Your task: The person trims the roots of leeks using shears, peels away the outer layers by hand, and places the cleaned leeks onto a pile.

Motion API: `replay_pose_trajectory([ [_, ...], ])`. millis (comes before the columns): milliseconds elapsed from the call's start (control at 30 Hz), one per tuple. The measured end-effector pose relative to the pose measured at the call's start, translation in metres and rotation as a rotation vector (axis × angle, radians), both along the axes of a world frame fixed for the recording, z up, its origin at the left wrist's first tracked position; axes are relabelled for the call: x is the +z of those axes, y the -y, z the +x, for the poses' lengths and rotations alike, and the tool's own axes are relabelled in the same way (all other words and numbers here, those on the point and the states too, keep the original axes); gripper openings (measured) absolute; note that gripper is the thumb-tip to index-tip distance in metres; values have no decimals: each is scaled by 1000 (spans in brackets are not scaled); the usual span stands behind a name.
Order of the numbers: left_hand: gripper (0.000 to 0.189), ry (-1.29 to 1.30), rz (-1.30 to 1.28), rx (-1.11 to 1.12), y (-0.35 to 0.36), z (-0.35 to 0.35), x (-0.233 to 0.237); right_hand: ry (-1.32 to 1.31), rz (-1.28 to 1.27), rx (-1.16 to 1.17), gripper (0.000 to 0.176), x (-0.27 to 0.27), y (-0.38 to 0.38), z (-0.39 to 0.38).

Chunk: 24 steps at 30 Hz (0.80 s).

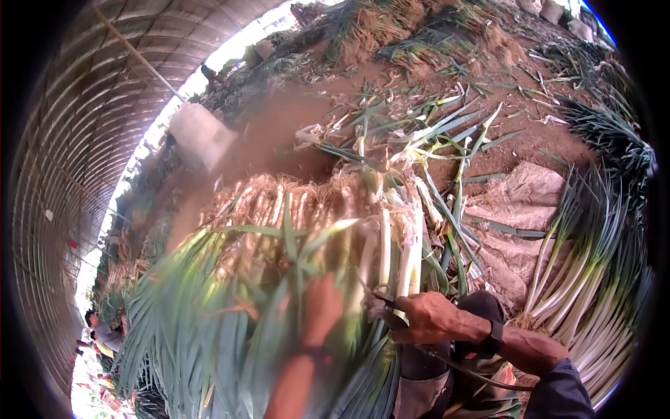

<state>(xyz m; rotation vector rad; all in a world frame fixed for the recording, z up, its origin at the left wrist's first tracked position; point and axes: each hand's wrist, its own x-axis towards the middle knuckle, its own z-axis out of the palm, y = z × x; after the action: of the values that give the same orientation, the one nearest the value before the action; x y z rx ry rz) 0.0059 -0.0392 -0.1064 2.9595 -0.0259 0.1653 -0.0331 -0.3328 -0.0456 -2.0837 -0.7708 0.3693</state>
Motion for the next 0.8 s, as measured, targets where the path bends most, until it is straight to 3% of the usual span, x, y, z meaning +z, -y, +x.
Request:
replay_pose_trajectory([
  [100, 36, -227, -13, 43, 3, 20, -3, -12, 87, 9, 45, 4, -4, 3],
  [267, 39, -272, -112, 211, 19, 32, 6, -31, 196, 33, 43, 6, -9, 2],
  [500, 57, -331, -317, 215, 7, 34, 18, 6, 10, -25, 46, -8, -23, 25],
  [800, 56, -330, -225, 214, 3, 41, 6, -40, -243, -103, 54, -21, -40, 59],
])
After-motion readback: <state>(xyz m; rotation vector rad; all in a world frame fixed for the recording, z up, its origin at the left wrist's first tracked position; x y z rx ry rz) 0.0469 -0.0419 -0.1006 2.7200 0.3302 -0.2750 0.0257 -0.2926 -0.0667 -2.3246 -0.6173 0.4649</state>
